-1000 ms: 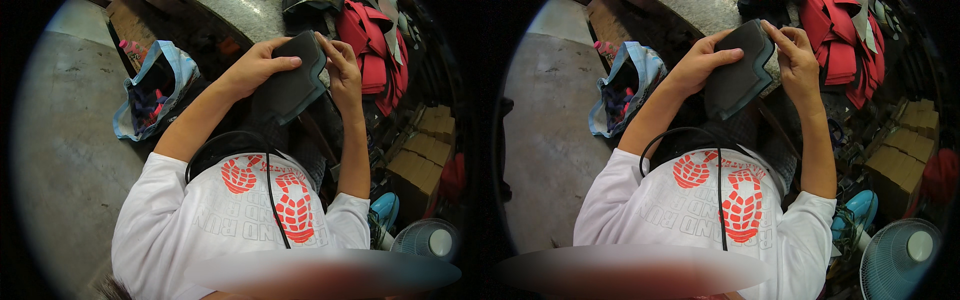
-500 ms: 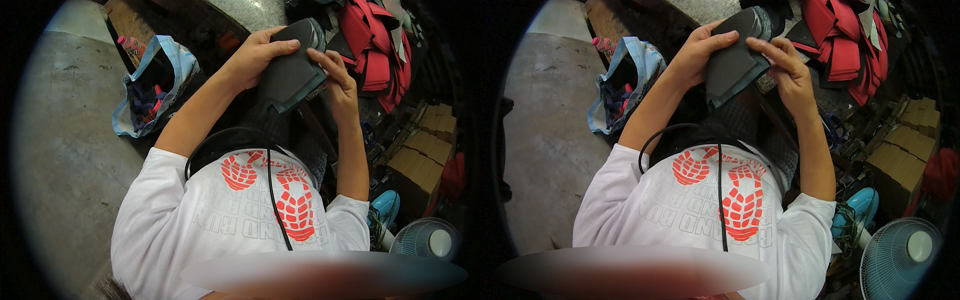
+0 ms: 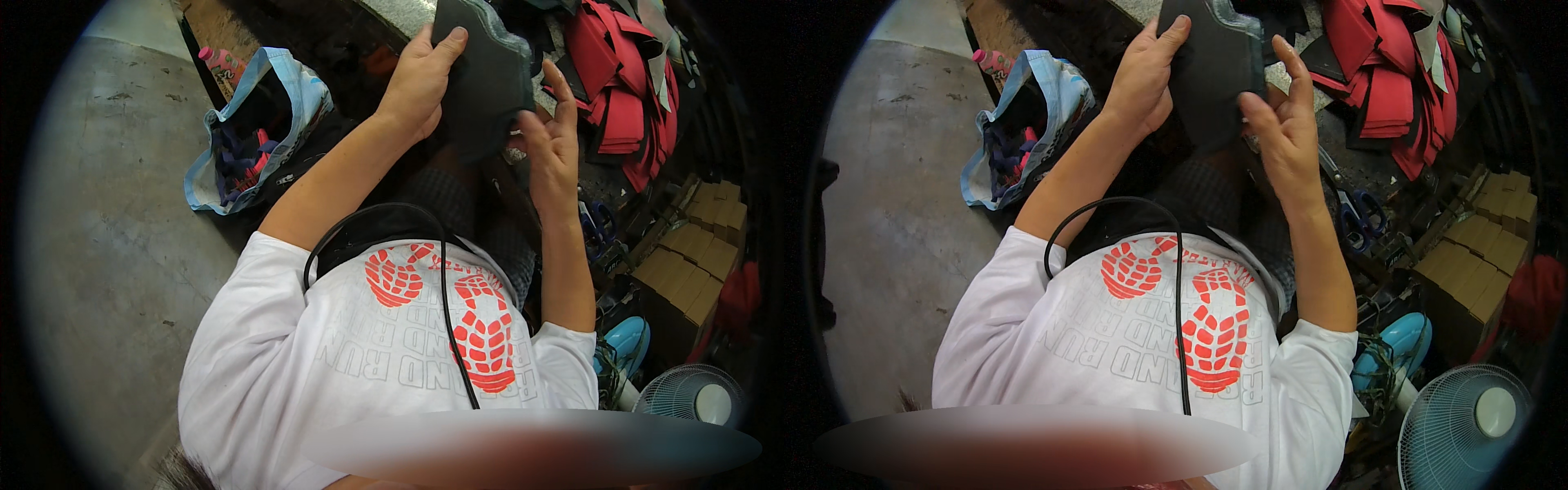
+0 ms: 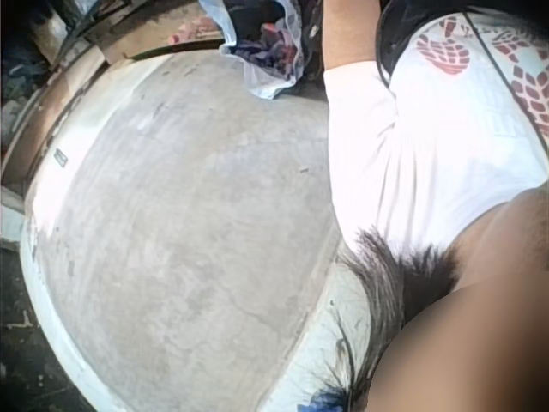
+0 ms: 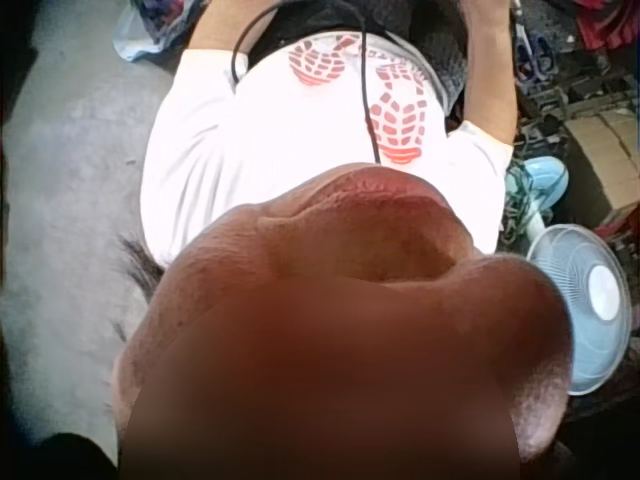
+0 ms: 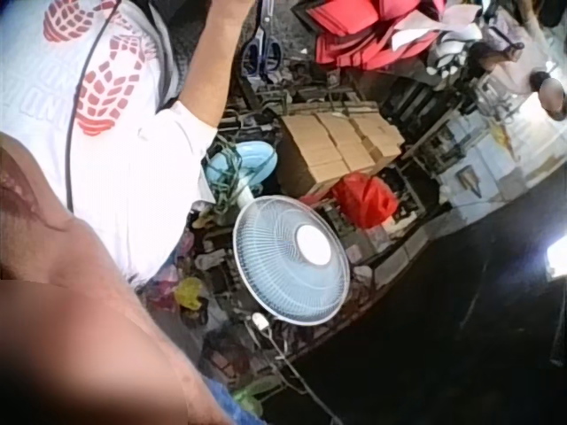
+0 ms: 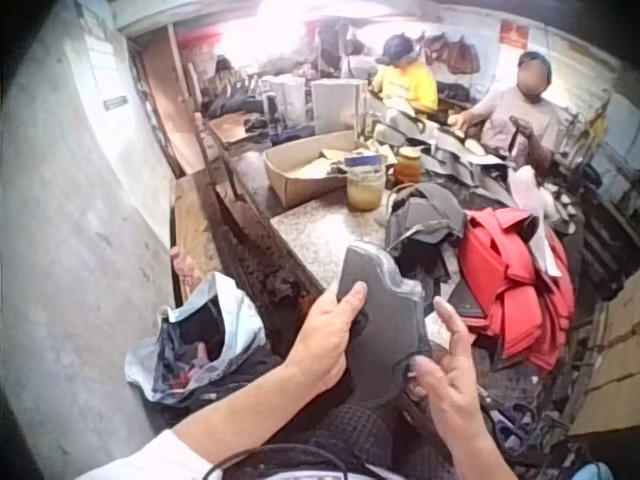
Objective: The person handles black and pink fabric pieces, then uses scissors to cut a white fabric strip and trims it against a pink piece. The person repeatedly cuts and adjusts the white strip, placing trimmed pieces aside.
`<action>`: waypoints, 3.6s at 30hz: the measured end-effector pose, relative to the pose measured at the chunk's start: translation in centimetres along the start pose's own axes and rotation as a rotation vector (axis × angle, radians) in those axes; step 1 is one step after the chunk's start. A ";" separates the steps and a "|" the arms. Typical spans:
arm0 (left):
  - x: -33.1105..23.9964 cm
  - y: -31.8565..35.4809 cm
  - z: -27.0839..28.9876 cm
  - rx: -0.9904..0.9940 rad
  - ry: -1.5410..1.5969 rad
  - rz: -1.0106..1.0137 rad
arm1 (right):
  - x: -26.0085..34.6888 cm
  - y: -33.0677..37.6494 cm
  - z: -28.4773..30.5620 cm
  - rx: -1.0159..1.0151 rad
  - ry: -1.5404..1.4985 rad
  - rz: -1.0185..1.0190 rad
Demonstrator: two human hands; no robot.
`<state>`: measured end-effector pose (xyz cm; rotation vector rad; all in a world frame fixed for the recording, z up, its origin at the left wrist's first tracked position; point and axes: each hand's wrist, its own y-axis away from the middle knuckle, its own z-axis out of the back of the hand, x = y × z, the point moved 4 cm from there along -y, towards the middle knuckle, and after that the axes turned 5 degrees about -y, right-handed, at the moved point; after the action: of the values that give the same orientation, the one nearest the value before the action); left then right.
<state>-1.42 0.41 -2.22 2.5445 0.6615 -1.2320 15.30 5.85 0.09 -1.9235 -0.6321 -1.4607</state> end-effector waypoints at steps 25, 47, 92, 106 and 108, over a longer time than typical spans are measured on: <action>-0.2 2.5 0.3 0.250 -0.129 0.094 | -0.4 0.3 1.3 0.075 0.515 0.132; -0.1 1.0 -0.5 0.081 -0.188 0.024 | 1.6 0.7 0.8 0.034 1.060 0.394; -5.2 -29.8 4.2 -0.334 -1.100 -0.742 | -0.9 -36.0 0.2 0.402 1.711 -0.034; -4.6 -28.0 4.5 -0.328 -0.911 -0.710 | 0.9 -35.0 1.0 0.327 1.654 -0.038; -4.8 -27.7 4.4 -0.315 -0.885 -0.775 | 2.4 -33.9 1.3 0.285 1.607 0.042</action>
<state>-20.66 21.31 -1.62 1.2490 1.4671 -2.0403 -7.02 30.02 8.79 -0.1624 0.0147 -2.1051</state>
